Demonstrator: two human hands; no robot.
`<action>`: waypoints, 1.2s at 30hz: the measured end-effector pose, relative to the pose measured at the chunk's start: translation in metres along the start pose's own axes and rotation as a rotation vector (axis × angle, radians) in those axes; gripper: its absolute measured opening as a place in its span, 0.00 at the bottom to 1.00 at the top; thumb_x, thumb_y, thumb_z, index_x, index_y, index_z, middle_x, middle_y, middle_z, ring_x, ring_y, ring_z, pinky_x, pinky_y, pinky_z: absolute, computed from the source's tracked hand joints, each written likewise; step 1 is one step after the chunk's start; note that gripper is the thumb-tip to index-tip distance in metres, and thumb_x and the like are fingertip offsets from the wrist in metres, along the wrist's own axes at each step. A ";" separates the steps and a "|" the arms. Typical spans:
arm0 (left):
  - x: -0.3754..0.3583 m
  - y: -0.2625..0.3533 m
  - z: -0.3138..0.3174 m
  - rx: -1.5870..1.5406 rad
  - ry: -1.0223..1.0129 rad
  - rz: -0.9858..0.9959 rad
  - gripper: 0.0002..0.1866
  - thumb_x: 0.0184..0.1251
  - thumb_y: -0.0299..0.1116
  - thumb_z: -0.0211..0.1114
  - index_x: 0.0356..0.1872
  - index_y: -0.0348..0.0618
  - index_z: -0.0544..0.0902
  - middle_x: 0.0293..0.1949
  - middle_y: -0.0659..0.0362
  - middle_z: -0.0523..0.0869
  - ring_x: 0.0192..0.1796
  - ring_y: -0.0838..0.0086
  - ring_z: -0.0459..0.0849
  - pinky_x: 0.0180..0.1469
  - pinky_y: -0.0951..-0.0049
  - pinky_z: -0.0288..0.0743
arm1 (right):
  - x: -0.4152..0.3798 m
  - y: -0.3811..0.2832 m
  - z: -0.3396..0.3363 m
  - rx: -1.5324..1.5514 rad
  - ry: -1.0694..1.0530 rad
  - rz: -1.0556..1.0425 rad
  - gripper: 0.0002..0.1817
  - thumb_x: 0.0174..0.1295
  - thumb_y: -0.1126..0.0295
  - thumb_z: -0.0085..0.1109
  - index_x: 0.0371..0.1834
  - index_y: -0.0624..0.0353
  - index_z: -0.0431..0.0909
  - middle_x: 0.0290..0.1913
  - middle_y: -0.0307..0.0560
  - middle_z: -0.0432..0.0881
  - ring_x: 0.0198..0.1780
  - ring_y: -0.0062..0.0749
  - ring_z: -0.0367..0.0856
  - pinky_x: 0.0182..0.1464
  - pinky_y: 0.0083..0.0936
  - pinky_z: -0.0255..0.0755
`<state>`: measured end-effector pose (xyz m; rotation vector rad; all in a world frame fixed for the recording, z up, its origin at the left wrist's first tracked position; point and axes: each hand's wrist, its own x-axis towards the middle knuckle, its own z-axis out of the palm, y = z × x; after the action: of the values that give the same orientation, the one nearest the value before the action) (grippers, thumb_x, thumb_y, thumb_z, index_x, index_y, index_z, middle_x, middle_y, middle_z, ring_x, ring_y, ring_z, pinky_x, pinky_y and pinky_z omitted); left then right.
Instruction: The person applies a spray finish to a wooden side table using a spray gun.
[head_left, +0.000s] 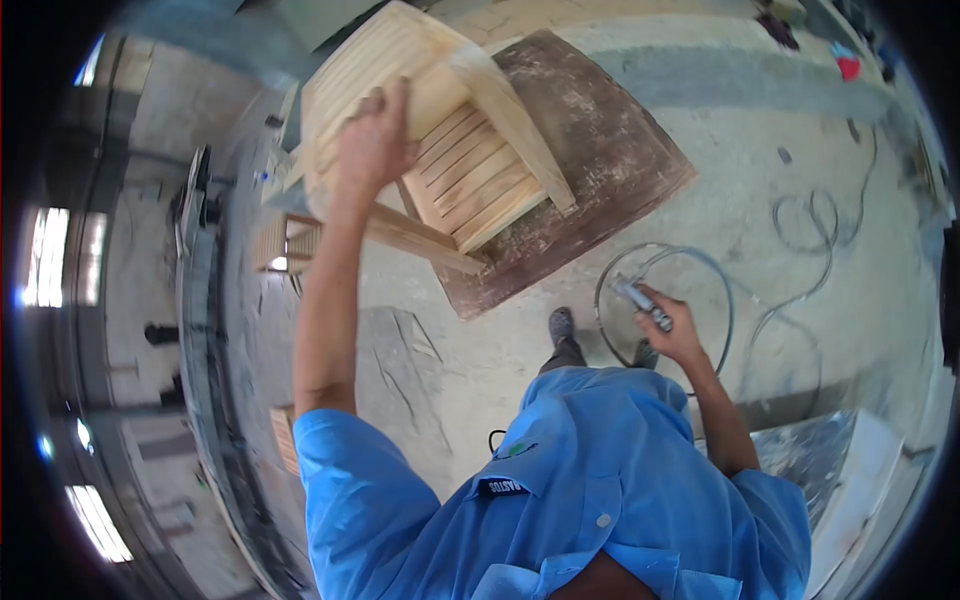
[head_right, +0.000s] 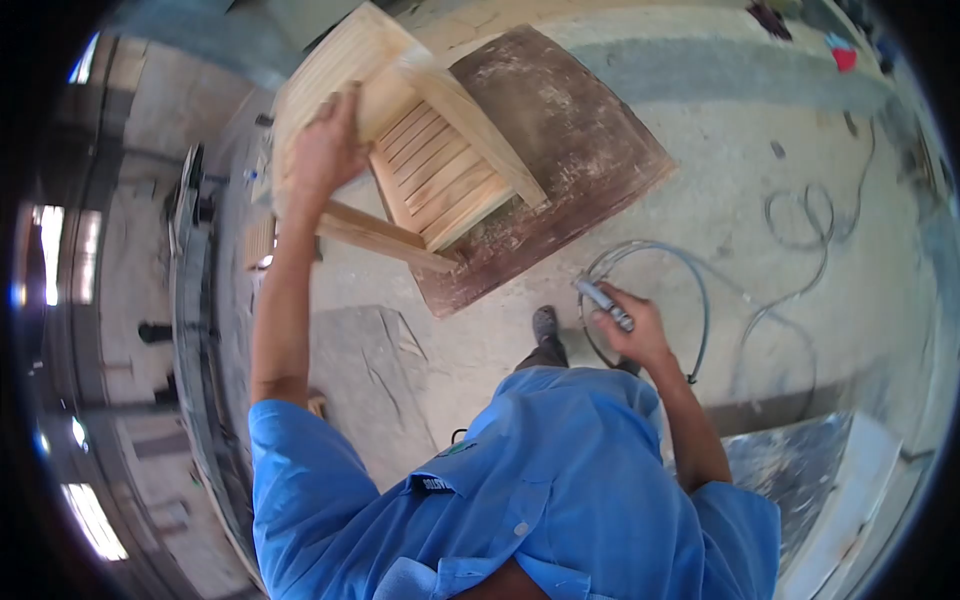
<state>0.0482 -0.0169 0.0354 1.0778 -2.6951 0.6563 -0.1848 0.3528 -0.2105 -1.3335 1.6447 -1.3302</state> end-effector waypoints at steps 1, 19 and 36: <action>0.019 -0.024 0.001 0.014 0.005 0.013 0.48 0.47 0.39 0.78 0.73 0.51 0.65 0.56 0.43 0.82 0.49 0.48 0.87 0.48 0.53 0.84 | 0.003 -0.009 0.001 0.008 0.038 0.023 0.26 0.59 0.65 0.69 0.60 0.66 0.80 0.44 0.60 0.88 0.44 0.45 0.90 0.47 0.31 0.80; 0.266 -0.250 0.010 -0.136 -0.284 -0.009 0.45 0.38 0.44 0.74 0.68 0.51 0.76 0.55 0.46 0.87 0.59 0.53 0.84 0.64 0.61 0.75 | 0.102 -0.152 0.109 0.173 0.013 -0.409 0.37 0.48 0.59 0.79 0.63 0.59 0.80 0.41 0.50 0.89 0.34 0.43 0.88 0.35 0.32 0.80; 0.320 -0.290 0.030 -0.304 -0.311 -0.007 0.42 0.40 0.37 0.73 0.67 0.46 0.77 0.51 0.48 0.89 0.55 0.56 0.86 0.62 0.64 0.75 | 0.110 -0.138 0.027 -0.165 0.264 -0.088 0.36 0.56 0.47 0.73 0.58 0.68 0.81 0.29 0.54 0.82 0.27 0.41 0.83 0.32 0.29 0.74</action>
<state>0.0156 -0.4137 0.2052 1.1861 -2.9152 0.0709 -0.1487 0.2431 -0.0750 -1.3861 1.9283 -1.5016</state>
